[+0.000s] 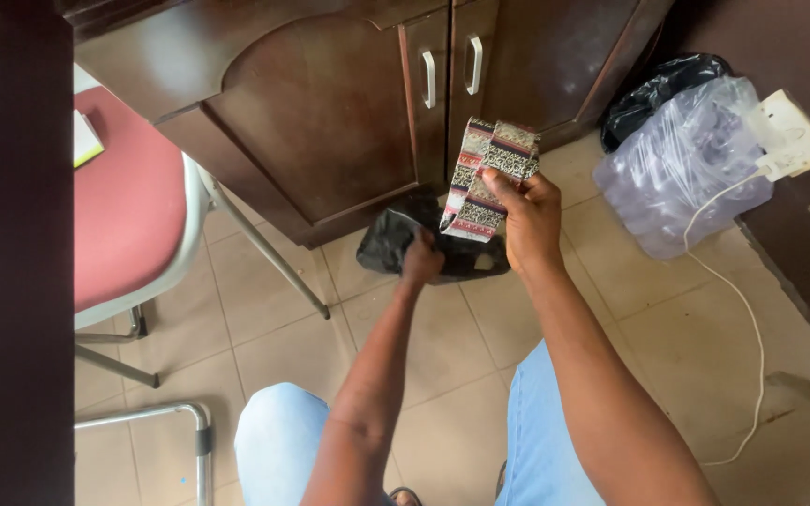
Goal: Packing various items into a plastic bag and storing them in a cabinet.
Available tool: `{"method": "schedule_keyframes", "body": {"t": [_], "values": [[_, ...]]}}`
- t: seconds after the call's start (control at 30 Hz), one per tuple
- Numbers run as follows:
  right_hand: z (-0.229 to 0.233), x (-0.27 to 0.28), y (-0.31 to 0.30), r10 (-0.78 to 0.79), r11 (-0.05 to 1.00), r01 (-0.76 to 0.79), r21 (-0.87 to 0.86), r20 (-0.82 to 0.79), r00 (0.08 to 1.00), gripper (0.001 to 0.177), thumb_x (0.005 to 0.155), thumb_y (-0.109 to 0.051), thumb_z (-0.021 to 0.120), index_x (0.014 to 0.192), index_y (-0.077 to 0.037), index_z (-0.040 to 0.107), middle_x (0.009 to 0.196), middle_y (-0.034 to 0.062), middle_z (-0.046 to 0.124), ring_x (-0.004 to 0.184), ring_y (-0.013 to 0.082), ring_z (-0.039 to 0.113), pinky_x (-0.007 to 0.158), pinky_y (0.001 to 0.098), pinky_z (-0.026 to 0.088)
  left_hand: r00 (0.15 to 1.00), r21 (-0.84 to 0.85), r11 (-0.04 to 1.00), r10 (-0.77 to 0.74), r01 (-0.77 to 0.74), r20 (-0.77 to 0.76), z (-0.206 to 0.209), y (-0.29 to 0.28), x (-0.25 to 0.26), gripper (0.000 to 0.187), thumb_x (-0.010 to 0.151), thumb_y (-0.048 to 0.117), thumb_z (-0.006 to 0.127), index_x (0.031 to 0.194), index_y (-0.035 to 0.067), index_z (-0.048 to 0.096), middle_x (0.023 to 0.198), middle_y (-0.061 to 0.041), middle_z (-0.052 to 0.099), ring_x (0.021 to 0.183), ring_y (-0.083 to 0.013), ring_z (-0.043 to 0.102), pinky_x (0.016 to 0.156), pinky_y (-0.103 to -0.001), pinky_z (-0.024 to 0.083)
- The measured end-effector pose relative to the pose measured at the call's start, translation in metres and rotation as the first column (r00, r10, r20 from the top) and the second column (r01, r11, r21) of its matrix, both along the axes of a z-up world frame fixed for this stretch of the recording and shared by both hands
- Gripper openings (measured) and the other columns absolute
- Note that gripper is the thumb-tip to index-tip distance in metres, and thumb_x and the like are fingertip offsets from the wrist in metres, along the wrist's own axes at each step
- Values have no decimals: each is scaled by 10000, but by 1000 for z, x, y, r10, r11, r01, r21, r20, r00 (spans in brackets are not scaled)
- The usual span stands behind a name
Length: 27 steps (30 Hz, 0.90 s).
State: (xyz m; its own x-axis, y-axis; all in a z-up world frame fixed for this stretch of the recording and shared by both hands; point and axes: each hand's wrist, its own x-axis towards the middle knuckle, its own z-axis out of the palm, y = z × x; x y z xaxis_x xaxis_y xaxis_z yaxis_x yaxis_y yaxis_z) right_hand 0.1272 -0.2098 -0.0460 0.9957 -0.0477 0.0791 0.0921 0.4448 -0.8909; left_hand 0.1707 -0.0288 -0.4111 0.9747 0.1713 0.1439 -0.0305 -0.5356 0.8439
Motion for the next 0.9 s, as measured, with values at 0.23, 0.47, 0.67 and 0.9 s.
{"method": "schedule_keyframes", "body": {"t": [0.23,0.47,0.67,0.9], "values": [[2,5,-4,-97,995,93,38,107,990,151,971,-84,766,1093,-4,726,1041,49,748,945,101,668,890,277,534,987,76,993,-98,89,124,105,69,18,379,768,58,627,1132,124,544,962,-221,712,970,-461,688,813,-517,552],[27,-13,4,382,915,-364,-175,81,921,232,913,-129,770,1118,-28,732,1046,30,761,941,99,694,863,281,565,995,177,980,-89,95,-42,195,80,-21,378,766,51,629,1121,83,506,995,-236,690,997,-497,626,821,-527,494],[-8,-12,19,707,354,-729,-586,-343,619,285,812,-227,835,1010,-29,784,903,64,783,800,133,683,755,322,555,995,-38,996,-83,81,-51,170,86,-20,335,850,181,732,1101,65,542,1001,-221,684,955,-441,648,838,-455,523],[-50,8,15,447,20,-455,-890,-399,801,333,735,-282,862,965,-57,777,908,169,765,814,297,720,769,432,547,938,152,929,-316,336,-144,305,76,-61,422,752,83,803,1098,27,570,973,-268,678,936,-446,656,801,-457,524]]}}
